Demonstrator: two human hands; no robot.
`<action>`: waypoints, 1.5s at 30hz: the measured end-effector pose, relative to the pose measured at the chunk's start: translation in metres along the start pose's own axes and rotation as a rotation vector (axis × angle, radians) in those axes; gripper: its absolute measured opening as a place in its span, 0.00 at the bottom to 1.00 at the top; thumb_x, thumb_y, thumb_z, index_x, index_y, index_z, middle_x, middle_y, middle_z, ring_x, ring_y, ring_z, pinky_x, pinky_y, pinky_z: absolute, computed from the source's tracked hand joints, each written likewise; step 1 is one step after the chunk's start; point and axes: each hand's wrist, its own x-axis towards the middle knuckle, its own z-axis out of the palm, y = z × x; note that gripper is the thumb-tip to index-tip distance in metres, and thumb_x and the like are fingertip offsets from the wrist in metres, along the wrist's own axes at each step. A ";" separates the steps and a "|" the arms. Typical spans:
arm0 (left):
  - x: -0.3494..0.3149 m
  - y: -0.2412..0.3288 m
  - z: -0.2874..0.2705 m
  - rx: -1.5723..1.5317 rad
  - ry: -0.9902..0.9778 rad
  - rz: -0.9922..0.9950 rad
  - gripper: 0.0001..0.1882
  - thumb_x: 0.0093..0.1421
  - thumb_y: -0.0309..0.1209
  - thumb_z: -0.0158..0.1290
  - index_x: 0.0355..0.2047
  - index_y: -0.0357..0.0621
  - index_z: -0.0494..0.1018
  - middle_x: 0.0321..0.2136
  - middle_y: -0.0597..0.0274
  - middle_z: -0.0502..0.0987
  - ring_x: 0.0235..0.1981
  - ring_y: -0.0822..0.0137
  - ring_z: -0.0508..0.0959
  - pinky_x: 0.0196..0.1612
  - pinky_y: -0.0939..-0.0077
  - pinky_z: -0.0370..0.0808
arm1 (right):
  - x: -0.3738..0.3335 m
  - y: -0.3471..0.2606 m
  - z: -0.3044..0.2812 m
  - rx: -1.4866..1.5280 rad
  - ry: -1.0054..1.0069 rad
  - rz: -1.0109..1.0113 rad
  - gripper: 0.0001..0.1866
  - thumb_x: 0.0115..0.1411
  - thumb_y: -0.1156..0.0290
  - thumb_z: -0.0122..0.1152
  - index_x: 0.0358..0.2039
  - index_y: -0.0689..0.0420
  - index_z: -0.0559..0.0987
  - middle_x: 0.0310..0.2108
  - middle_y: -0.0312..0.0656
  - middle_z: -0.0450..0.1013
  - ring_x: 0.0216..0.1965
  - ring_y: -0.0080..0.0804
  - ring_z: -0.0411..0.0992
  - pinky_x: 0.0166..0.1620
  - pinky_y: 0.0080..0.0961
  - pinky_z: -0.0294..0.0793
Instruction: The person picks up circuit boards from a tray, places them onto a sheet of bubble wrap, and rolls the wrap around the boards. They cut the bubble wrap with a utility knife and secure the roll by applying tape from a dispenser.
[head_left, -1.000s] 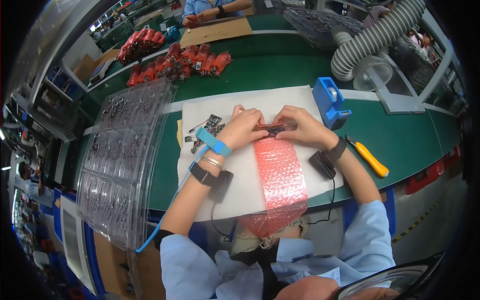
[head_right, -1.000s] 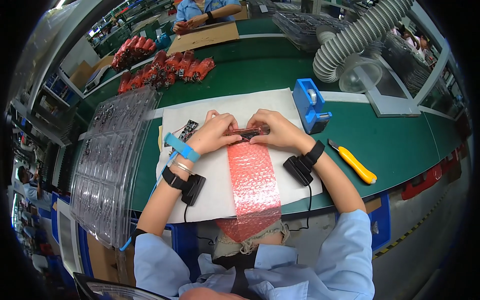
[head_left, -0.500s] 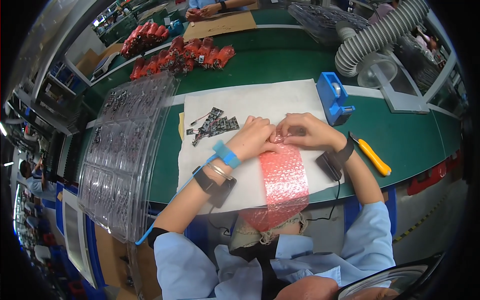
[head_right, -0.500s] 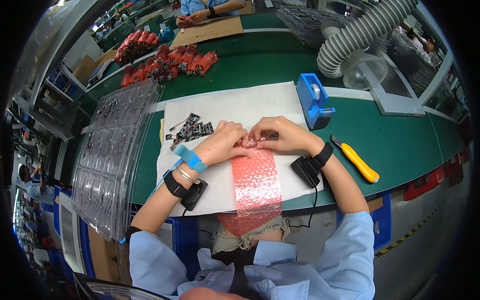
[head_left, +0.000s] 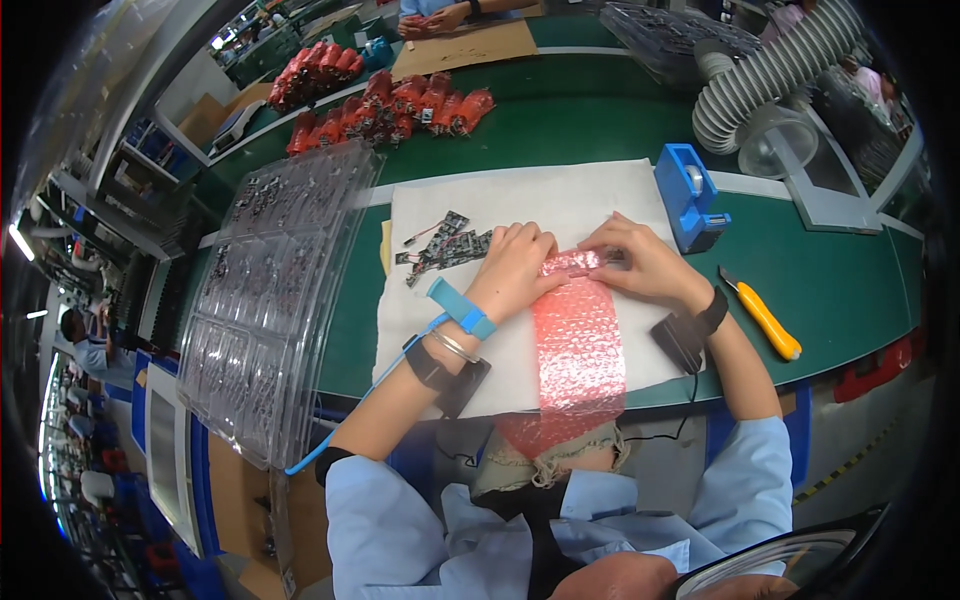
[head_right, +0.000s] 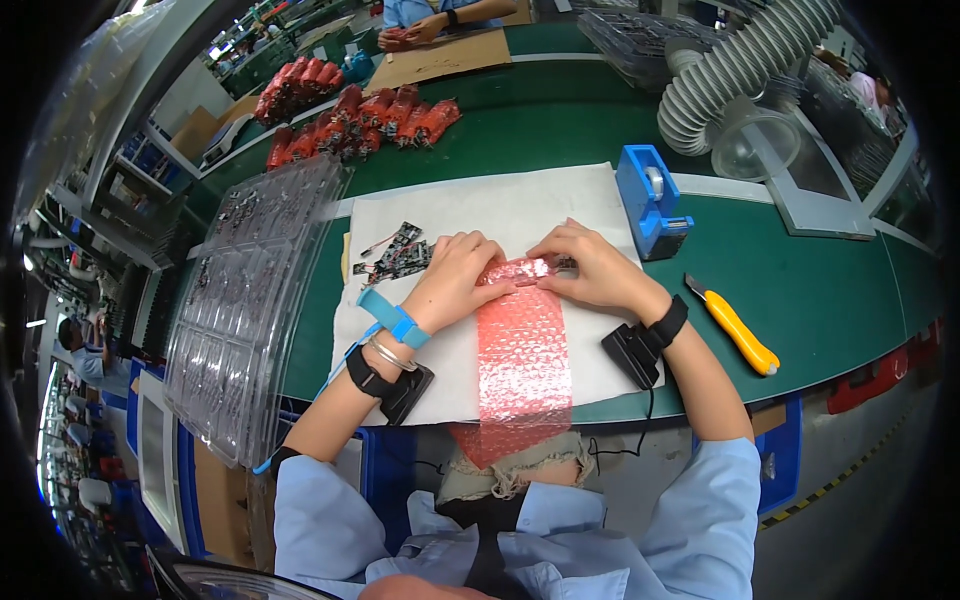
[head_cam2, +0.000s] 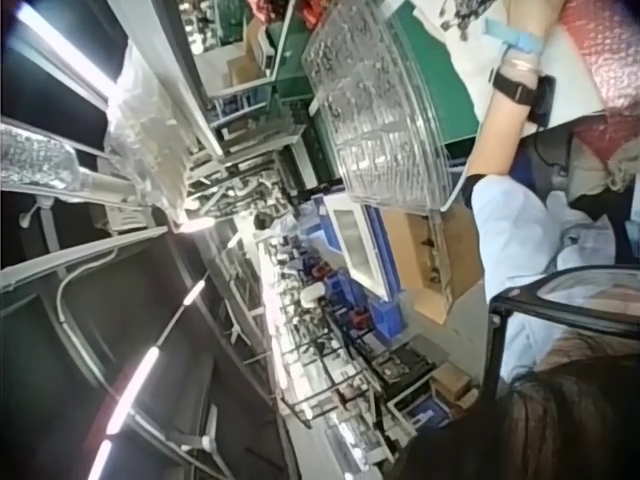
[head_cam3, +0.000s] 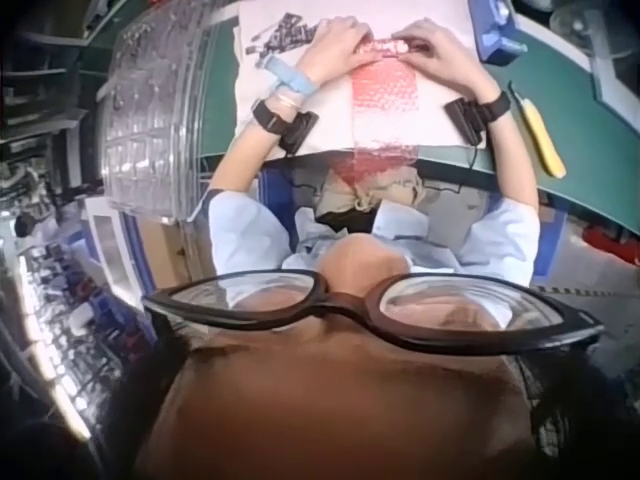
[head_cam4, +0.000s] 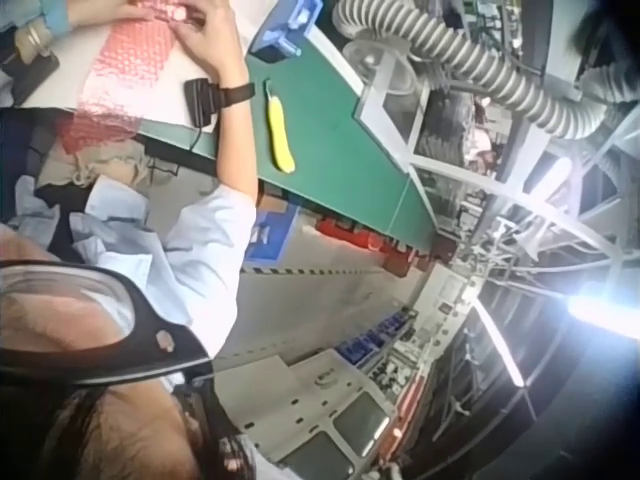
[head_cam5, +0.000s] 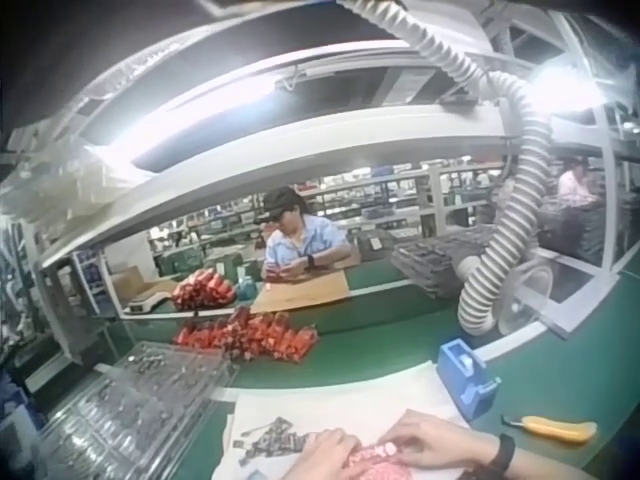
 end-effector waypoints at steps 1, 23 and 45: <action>-0.001 0.000 0.000 -0.029 0.006 -0.006 0.18 0.53 0.42 0.60 0.37 0.44 0.74 0.36 0.57 0.72 0.42 0.56 0.70 0.49 0.67 0.61 | 0.000 0.000 0.001 0.004 0.009 0.020 0.17 0.49 0.72 0.67 0.41 0.62 0.79 0.38 0.47 0.75 0.41 0.42 0.71 0.47 0.32 0.70; 0.002 -0.025 0.045 -0.289 0.315 0.295 0.18 0.56 0.37 0.59 0.44 0.43 0.72 0.39 0.57 0.77 0.44 0.61 0.75 0.48 0.65 0.70 | 0.202 -0.042 0.089 -0.459 -0.387 -0.374 0.14 0.48 0.74 0.62 0.38 0.54 0.82 0.35 0.45 0.78 0.38 0.45 0.76 0.41 0.38 0.75; -0.004 -0.026 0.039 -0.499 0.256 0.057 0.18 0.50 0.40 0.61 0.38 0.45 0.74 0.42 0.54 0.72 0.47 0.52 0.69 0.49 0.58 0.65 | 0.205 -0.057 0.031 -0.237 -0.383 -0.308 0.08 0.52 0.71 0.65 0.32 0.60 0.80 0.30 0.42 0.76 0.33 0.37 0.74 0.39 0.31 0.73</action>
